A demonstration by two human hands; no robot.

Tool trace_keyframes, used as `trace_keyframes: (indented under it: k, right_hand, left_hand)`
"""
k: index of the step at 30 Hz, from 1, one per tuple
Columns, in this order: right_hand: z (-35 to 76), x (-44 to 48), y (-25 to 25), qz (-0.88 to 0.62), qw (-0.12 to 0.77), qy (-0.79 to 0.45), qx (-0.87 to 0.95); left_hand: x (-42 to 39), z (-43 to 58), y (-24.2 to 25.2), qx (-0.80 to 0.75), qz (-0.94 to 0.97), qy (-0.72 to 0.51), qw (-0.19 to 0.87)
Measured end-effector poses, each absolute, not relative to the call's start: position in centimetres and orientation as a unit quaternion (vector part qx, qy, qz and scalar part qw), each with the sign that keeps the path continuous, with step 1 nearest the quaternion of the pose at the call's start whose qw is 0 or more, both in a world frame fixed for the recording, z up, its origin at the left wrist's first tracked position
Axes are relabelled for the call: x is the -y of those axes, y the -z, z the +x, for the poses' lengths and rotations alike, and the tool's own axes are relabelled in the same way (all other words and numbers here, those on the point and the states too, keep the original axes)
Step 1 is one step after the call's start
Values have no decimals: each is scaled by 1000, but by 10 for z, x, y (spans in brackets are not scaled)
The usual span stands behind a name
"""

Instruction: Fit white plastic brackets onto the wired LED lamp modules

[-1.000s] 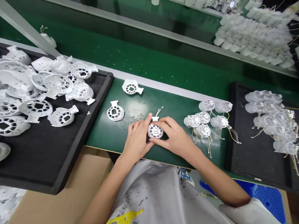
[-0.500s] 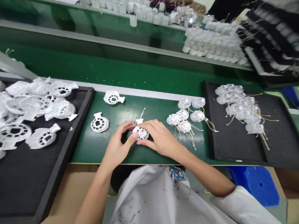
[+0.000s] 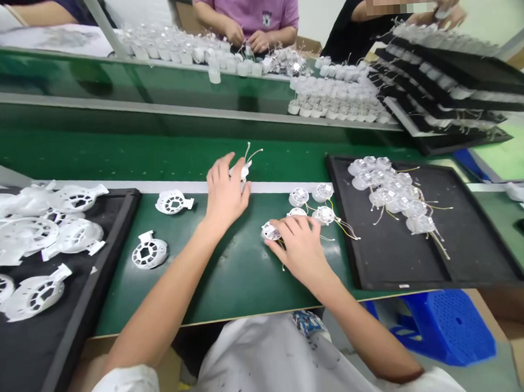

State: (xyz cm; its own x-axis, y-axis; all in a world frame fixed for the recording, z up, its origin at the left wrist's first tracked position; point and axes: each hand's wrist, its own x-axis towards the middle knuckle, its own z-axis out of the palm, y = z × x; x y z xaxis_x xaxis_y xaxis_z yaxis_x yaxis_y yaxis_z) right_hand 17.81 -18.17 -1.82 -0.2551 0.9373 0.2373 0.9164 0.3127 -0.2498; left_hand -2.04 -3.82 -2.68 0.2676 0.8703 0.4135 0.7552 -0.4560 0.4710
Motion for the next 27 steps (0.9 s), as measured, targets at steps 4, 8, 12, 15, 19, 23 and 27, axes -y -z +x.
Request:
trace_keyframes:
  k: [4, 8, 12, 15, 19, 23, 27]
  right_hand:
    - [180, 203, 19, -575, 263, -161, 758]
    - [184, 220, 31, -615, 224, -217, 724]
    - [176, 225, 52, -623, 221, -218, 718]
    - [170, 226, 61, -623, 216, -200, 725]
    - [169, 227, 61, -624, 178, -148, 746]
    - [171, 228, 64, -604, 144, -74, 780]
    - [176, 228, 72, -603, 140, -65, 782]
  left_hand:
    - [110, -27, 37, -355, 847, -276, 282]
    - [157, -36, 56, -356, 839, -238, 336]
    - [173, -43, 64, -389, 833, -249, 303]
    - [178, -48, 64, -383, 840, -258, 286]
    - [179, -53, 65, -354, 851, -247, 298]
    - [176, -55, 65, -370, 845, -220, 318]
    - [175, -54, 64, -370, 841, -224, 327]
